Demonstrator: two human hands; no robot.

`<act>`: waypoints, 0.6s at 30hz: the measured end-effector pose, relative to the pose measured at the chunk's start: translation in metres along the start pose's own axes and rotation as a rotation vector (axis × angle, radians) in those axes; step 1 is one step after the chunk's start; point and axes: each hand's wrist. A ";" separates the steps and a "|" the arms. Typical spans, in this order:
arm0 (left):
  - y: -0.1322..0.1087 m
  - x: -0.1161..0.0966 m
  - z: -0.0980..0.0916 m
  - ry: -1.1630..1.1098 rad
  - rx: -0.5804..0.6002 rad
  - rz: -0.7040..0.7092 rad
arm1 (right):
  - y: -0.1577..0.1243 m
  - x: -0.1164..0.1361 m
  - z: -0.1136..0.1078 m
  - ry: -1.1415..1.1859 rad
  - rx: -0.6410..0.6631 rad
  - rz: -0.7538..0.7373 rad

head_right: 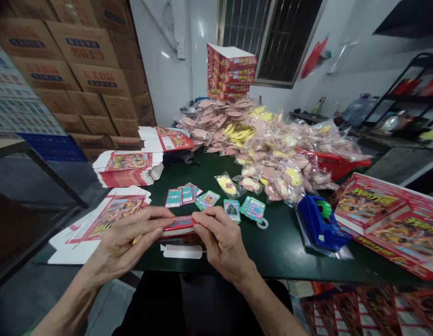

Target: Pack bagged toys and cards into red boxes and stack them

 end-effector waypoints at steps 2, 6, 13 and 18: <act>-0.004 0.003 0.007 0.048 -0.022 0.035 | -0.004 -0.007 0.005 -0.034 -0.036 -0.021; -0.008 0.012 0.029 0.109 -0.190 0.078 | -0.012 -0.021 0.019 -0.060 -0.092 -0.064; -0.005 0.024 0.065 -0.136 -0.471 -0.108 | -0.019 -0.026 0.030 0.022 -0.137 0.011; -0.011 0.021 0.077 -0.378 -0.592 -0.219 | -0.053 -0.065 -0.020 -0.086 -0.417 0.574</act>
Point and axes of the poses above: each hand's wrist, its own y-axis towards the middle knuckle, its own z-axis out of the palm, x = y × z, and after that the axes turned 10 degrees about x, right-handed
